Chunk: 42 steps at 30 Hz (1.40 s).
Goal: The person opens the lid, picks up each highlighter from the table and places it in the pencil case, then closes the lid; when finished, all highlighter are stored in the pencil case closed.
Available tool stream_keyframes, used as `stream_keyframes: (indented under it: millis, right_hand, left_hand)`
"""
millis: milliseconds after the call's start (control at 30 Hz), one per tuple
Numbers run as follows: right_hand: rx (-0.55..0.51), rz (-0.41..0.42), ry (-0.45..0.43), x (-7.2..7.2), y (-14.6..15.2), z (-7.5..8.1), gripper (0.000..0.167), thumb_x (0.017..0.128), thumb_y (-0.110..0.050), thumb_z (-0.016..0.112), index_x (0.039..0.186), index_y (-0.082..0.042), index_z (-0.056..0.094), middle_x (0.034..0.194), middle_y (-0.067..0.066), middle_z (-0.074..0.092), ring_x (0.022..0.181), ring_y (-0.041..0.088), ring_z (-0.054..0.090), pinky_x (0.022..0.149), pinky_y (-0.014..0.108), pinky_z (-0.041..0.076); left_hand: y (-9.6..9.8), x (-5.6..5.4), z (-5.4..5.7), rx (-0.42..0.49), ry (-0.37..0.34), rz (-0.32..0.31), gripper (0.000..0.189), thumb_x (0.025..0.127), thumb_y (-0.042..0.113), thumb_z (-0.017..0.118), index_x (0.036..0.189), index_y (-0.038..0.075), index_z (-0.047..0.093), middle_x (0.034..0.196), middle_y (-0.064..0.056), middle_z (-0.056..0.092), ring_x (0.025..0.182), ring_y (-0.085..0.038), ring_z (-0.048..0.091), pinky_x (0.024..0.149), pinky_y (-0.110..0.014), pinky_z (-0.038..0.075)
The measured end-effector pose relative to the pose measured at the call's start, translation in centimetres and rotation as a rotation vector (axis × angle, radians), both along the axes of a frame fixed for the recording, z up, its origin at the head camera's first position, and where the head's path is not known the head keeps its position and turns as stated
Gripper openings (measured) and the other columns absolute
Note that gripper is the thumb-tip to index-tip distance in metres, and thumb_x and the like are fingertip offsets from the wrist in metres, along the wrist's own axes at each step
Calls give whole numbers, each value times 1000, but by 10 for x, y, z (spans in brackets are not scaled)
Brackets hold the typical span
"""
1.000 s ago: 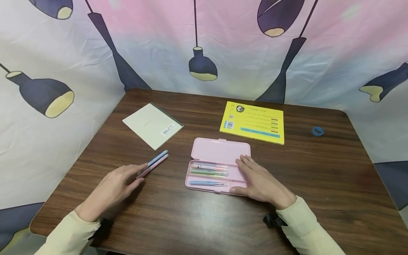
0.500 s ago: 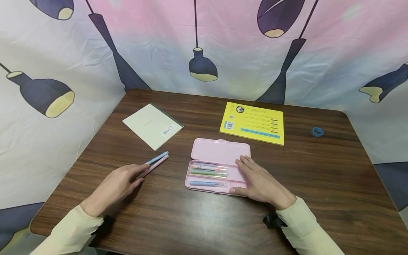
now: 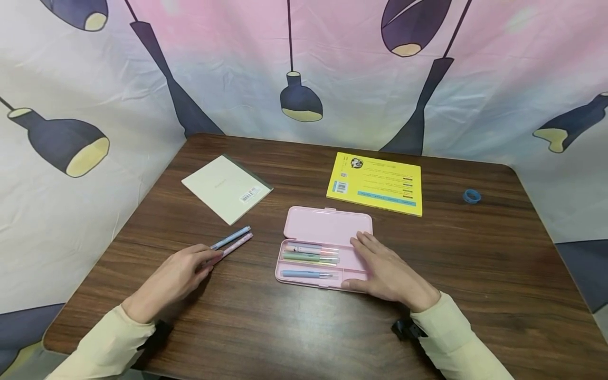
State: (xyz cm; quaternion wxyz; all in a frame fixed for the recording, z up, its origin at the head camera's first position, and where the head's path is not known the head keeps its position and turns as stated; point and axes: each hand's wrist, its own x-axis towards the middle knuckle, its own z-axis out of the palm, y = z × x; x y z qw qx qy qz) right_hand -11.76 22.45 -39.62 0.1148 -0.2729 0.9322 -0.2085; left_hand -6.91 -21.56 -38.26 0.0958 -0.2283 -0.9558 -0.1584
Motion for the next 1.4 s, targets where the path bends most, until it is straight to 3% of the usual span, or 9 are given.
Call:
stream_keyframes:
  millis: [333, 733, 933, 1200, 1400]
  right_hand:
    - [-4, 2, 1, -1, 1, -1, 101, 82, -72, 62, 155, -7, 34, 163, 16, 25, 150, 39, 20, 115, 59, 27]
    - [9, -4, -5, -1, 0, 0, 101, 83, -71, 63, 155, -7, 34, 163, 17, 25, 150, 39, 20, 115, 60, 27]
    - [11, -9, -6, -1, 0, 0, 102, 82, -72, 63, 155, -7, 33, 163, 16, 25, 150, 39, 19, 115, 60, 27]
    - [0, -8, -4, -1, 1, 0, 102, 82, -71, 64, 155, -8, 33, 163, 16, 25, 150, 39, 19, 115, 60, 27]
    - [6, -10, -8, -1, 0, 0, 103, 81, -72, 64, 155, -8, 33, 163, 16, 25, 150, 39, 19, 116, 60, 26]
  left_hand:
    - [0, 0, 0, 17, 15, -7, 29, 80, -8, 75, 106, 5, 76, 80, 2, 60, 67, -9, 47, 58, -29, 46]
    - [4, -1, 0, 42, 46, -36, 29, 81, -7, 73, 107, 5, 76, 88, 0, 66, 72, -10, 54, 63, -32, 51]
    - [13, -4, 1, 52, 75, -78, 28, 82, -4, 74, 108, 5, 76, 90, -1, 67, 75, -12, 58, 67, -33, 53]
    - [32, -8, 7, 73, 101, -127, 30, 81, -3, 75, 109, 6, 75, 103, -4, 71, 93, -19, 67, 80, -37, 57]
    - [53, -13, 12, 54, 91, -232, 29, 83, -2, 73, 112, 5, 74, 105, -3, 69, 97, -17, 66, 84, -34, 56]
